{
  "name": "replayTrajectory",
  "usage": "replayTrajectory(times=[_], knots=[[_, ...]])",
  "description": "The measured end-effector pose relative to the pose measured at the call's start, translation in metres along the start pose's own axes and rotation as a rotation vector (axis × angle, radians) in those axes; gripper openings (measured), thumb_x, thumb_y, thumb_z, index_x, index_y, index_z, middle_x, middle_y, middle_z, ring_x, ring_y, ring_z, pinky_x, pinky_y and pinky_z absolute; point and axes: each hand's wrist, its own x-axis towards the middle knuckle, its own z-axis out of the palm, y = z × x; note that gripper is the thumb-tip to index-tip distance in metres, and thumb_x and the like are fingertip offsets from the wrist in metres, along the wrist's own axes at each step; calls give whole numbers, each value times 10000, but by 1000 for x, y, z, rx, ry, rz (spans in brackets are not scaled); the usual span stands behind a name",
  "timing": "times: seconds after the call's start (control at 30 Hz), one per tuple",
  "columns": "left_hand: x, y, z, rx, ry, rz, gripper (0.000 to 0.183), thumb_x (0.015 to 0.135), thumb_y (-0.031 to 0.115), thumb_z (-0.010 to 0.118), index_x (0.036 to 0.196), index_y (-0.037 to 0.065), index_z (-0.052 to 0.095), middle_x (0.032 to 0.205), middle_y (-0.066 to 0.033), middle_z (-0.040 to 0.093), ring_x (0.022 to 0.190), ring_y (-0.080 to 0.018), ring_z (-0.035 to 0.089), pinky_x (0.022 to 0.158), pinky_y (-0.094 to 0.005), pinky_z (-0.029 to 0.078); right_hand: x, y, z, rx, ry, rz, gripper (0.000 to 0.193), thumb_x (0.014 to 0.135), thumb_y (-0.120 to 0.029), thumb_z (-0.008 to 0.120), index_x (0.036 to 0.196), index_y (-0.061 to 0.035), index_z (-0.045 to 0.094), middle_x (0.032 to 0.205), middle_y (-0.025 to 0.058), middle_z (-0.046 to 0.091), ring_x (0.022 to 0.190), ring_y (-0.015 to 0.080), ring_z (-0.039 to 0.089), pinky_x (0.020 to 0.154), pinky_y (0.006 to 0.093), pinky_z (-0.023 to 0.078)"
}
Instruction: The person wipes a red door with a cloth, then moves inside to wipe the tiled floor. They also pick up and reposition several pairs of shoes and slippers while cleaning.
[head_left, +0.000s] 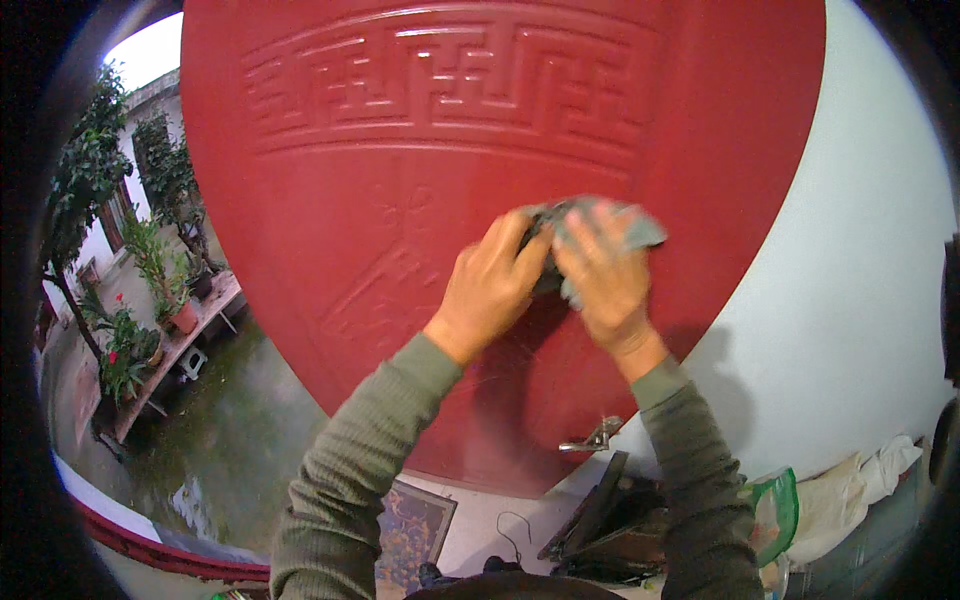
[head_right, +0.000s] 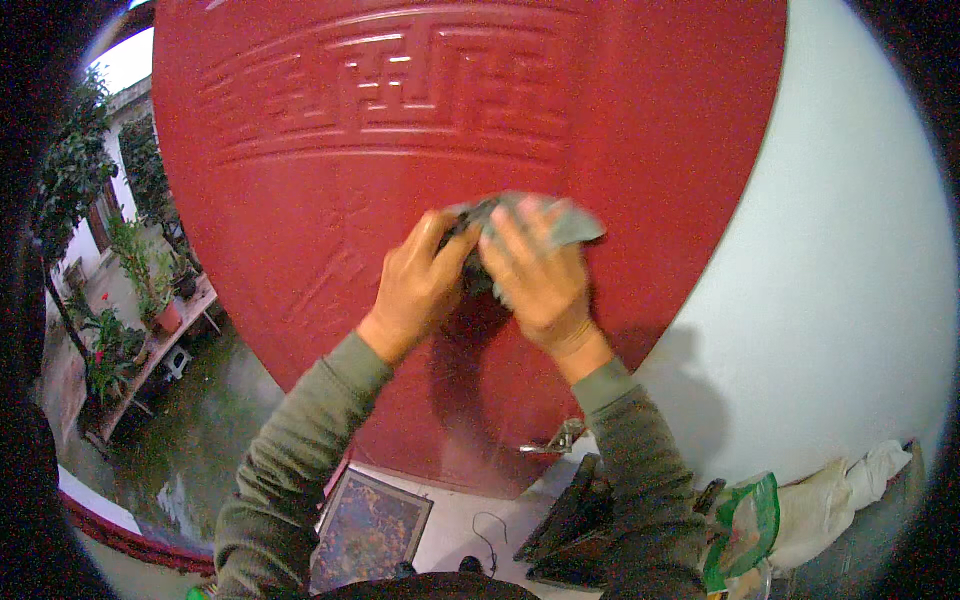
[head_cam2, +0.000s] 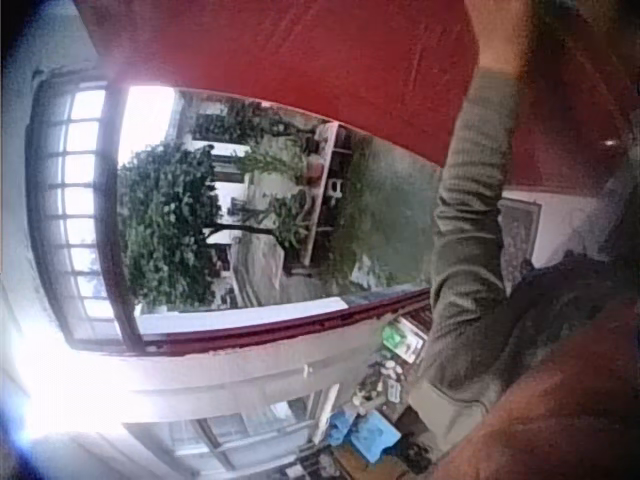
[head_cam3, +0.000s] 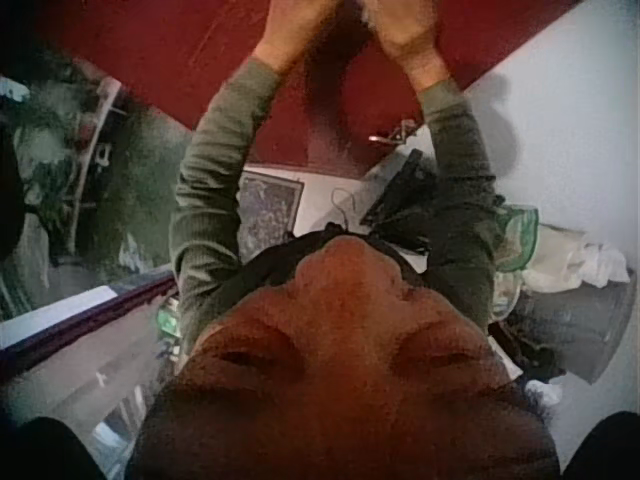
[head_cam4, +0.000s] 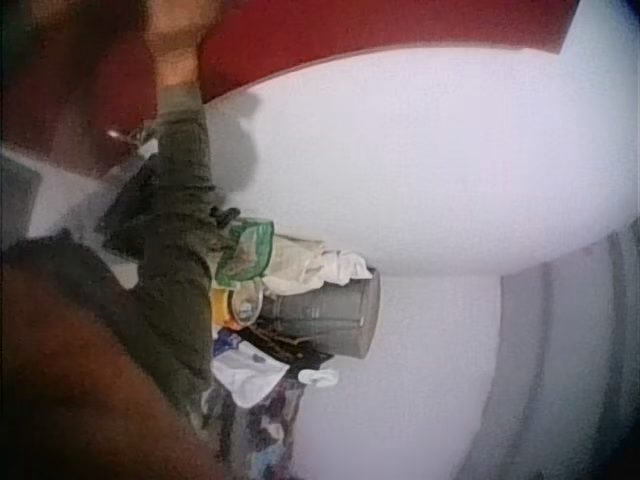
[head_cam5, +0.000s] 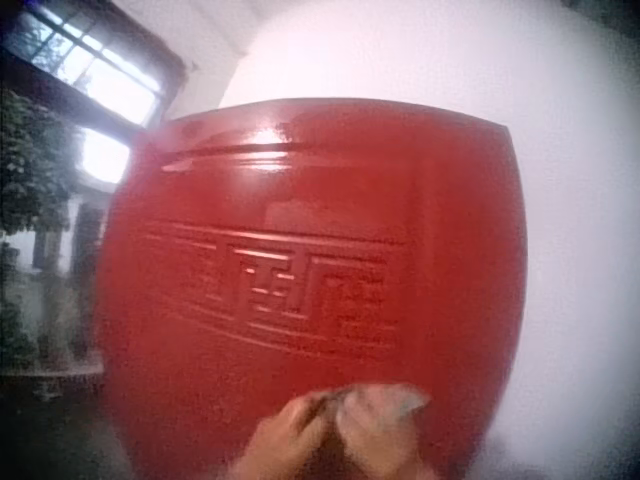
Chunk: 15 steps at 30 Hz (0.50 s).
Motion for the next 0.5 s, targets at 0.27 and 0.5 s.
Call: replayTrajectory(times=[0.27, 0.5], knots=[[121, 0, 8, -33, 246, -31, 242, 831, 9, 665, 1070, 43, 658, 1065, -192, 595, 963, -414, 668, 761, -491, 594, 112, 7, 19, -215, 521, 431, 286, 996, -199, 629, 1218, -125, 791, 1407, 171, 640, 1273, 399, 590, 1111, 524, 450], [-18, -137, -98, 290, 399, -388, 165, 852, 52, 743, 1016, 70, 727, 1042, -145, 667, 927, -355, 686, 752, -432, 585, 165, -113, 138, 261, 74, -9, 454, 956, -199, 567, 1362, -10, 645, 1497, 182, 565, 1453, 387, 468, 1267, 558, 301]])
